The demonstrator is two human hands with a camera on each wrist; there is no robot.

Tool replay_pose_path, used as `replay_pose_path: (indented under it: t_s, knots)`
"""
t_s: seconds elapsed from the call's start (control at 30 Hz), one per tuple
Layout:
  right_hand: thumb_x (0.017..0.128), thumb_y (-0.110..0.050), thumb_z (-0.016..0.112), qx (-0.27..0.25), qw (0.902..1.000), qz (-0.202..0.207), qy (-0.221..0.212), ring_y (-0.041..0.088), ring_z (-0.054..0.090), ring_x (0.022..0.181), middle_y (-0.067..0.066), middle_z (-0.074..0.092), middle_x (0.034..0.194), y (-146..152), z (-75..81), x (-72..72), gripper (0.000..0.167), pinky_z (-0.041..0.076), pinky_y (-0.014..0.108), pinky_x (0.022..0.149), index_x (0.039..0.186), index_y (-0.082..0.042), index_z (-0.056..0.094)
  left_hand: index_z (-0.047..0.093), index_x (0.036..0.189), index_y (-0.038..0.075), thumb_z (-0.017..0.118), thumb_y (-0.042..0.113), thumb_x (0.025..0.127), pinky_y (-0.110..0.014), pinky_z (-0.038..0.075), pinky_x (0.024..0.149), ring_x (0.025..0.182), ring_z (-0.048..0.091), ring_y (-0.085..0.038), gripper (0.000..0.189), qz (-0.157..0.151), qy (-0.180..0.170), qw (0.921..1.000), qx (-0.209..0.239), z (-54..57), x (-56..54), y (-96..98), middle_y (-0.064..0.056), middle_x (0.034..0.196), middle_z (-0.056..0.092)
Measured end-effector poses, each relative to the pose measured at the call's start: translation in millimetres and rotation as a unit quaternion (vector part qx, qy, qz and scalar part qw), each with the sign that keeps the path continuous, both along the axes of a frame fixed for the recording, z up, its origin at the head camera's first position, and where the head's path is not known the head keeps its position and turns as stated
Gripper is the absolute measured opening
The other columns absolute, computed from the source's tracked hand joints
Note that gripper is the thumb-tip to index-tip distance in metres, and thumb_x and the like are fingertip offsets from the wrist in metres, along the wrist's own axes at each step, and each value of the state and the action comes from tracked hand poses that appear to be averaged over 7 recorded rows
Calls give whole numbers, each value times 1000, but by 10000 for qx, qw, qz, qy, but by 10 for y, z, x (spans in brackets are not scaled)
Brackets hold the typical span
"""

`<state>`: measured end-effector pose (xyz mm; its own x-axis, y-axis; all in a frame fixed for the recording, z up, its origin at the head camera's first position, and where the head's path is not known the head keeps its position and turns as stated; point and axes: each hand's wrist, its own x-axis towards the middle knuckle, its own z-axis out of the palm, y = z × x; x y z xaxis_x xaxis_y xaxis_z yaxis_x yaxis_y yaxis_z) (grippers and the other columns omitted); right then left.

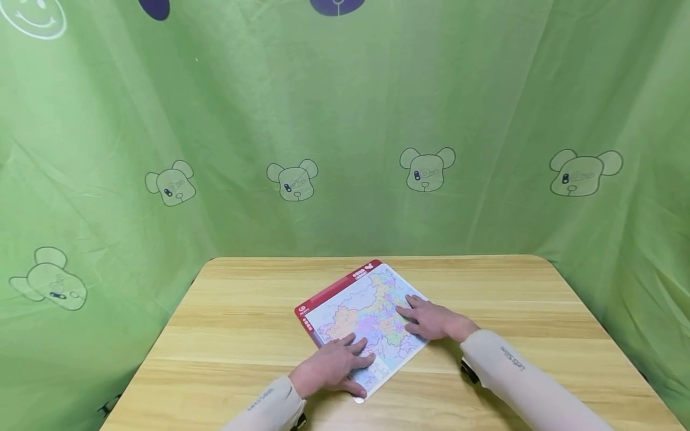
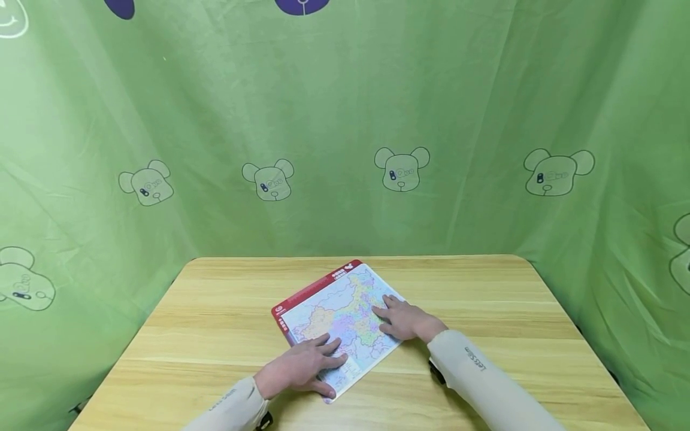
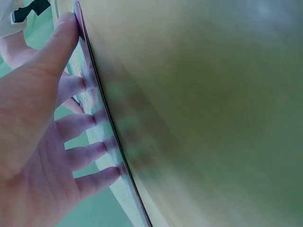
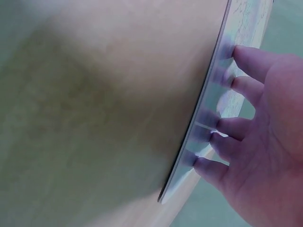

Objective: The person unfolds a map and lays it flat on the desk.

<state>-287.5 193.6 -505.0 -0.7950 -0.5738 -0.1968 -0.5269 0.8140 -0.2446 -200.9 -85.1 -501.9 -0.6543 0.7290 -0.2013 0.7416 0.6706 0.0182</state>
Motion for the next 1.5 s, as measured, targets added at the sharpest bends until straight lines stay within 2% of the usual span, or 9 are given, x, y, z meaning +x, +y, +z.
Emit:
replay_pose_path:
  t_s: [0.13,0.27,0.37,0.53,0.63,0.9,1.27,1.5]
  knots:
    - [99,-33,46,-109,9999,-6,87,46,19,137,29,22,149,-1,-10,17,51,22,58,109,144,-9,41,39,145,31,53,68,79,-51,37,103,138,28,-32,76,82,-76,9998,158,-28,6,-14,-5,152,29]
    - [99,-33,47,-219,9991,60,358,51,18,135,29,22,149,6,-24,54,52,23,60,107,144,-8,40,38,146,28,51,65,83,-49,31,108,139,24,-34,75,161,-160,9990,382,-37,-10,-34,-10,153,27]
    - [99,-35,47,-253,9980,132,559,52,18,134,29,22,149,5,-15,105,53,24,60,107,144,-8,39,37,146,25,51,63,85,-47,26,111,139,22,-35,74,280,-170,9981,520,-8,-49,-61,-13,153,25]
    - [99,-35,46,-226,9965,330,737,56,20,131,30,25,147,-47,65,232,53,21,60,108,143,-6,41,36,147,21,54,60,86,-49,21,112,140,19,-35,75,659,-69,9961,575,77,-167,-178,-15,153,24]
    - [99,-36,45,-150,9974,282,647,58,20,130,31,24,148,-90,111,327,53,21,61,107,143,-7,41,35,147,21,53,59,87,-49,19,113,141,16,-34,74,836,-88,9948,574,88,-254,-273,-14,154,22]
    - [98,-40,46,-85,9995,119,292,60,20,128,30,24,148,-126,108,534,53,26,64,104,143,-11,43,34,148,21,52,57,89,-48,16,114,141,15,-34,71,928,-152,9939,569,56,-406,-472,-14,155,20]
    - [97,-40,49,30,9997,136,195,58,23,129,30,26,147,-116,48,615,54,26,63,104,143,-11,43,35,148,23,54,58,88,-49,22,112,140,18,-36,72,1093,-302,9927,415,-25,-449,-533,-15,154,21]
    - [97,-40,49,48,9998,124,151,57,22,129,29,26,148,-115,54,617,54,26,62,105,143,-11,43,36,147,24,54,59,86,-49,24,111,140,20,-35,72,1106,-295,9929,328,-22,-425,-534,-14,154,23]
